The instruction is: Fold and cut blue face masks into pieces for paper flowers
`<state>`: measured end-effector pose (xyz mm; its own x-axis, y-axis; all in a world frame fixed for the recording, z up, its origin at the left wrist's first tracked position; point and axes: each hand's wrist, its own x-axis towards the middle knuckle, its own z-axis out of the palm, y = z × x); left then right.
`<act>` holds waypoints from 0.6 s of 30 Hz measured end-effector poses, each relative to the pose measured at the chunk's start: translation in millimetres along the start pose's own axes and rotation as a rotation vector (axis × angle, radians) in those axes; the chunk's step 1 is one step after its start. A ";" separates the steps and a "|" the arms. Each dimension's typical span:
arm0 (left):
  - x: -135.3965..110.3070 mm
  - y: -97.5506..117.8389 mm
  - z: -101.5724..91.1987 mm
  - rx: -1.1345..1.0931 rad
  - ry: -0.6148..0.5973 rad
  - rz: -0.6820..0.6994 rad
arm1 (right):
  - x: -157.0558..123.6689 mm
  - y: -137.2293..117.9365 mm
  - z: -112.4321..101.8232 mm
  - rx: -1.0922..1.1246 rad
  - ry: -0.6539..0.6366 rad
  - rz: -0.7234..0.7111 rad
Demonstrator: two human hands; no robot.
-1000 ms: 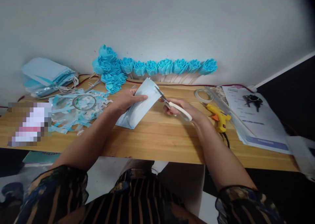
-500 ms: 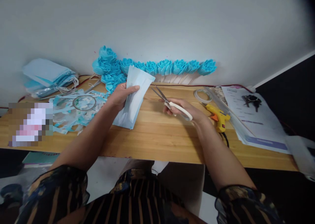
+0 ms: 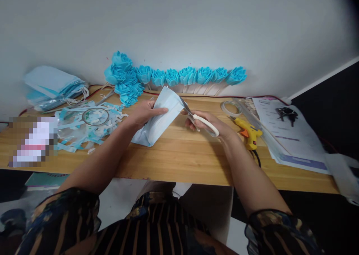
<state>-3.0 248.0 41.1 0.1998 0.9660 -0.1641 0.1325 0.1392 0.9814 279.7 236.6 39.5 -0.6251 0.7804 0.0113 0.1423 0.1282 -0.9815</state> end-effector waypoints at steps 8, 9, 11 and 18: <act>-0.3 -0.4 1.3 0.015 -0.049 -0.012 | 0.9 2.8 -0.5 0.000 -0.035 0.005; -0.1 -1.2 1.5 0.014 -0.063 -0.012 | 1.0 2.9 -0.3 0.000 -0.034 0.004; 0.4 -2.9 2.0 0.021 -0.080 -0.007 | 1.0 2.9 0.1 -0.003 -0.035 0.009; 2.4 -5.8 2.1 0.031 -0.128 0.005 | 0.5 -1.5 2.1 -0.010 -0.032 0.029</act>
<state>-1.3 249.0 34.7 0.3222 0.9307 -0.1730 0.1610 0.1262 0.9788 277.6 235.5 40.6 -0.6447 0.7641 -0.0238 0.1685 0.1116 -0.9794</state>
